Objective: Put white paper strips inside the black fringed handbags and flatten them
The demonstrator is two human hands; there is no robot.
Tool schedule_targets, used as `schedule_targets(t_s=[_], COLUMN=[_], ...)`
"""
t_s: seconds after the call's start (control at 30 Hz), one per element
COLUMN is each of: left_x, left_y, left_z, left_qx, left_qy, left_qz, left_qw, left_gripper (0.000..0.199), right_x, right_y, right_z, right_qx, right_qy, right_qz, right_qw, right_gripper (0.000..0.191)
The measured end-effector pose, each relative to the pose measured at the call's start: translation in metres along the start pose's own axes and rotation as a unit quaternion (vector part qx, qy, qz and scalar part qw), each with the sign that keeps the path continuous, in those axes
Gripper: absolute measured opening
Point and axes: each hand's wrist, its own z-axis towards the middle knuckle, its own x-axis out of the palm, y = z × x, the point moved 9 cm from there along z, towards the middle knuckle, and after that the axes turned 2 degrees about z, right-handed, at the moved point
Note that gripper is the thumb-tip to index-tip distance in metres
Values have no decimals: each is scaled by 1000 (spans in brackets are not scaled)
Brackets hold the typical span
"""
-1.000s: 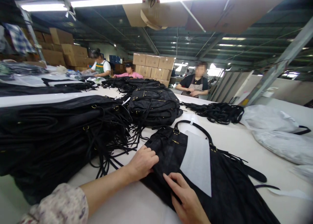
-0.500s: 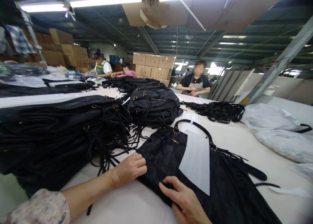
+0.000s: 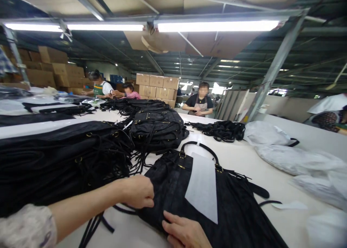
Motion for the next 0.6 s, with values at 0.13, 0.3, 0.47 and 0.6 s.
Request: schedule_targets(t_s=[0.13, 0.3, 0.47, 0.6], left_x=[-46, 29, 65, 55], left_y=[-5, -7, -7, -9], left_z=[54, 71, 69, 80], left_qx=[-60, -96, -87, -51], left_qy=[-216, -296, -234, -165], left_qz=[-74, -105, -88, -97], left_qw=[972, 945, 964, 980], left_gripper=[26, 18, 23, 22], right_x=[8, -4, -29, -33], right_y=[-6, 6, 13, 15], right_z=[-1, 3, -1, -4], right_qx=[-16, -23, 55, 65], right_qy=[-16, -35, -58, -52], right_qz=[21, 64, 157, 189], right_qw=[1000, 997, 984, 979], right_gripper=[43, 33, 33, 35])
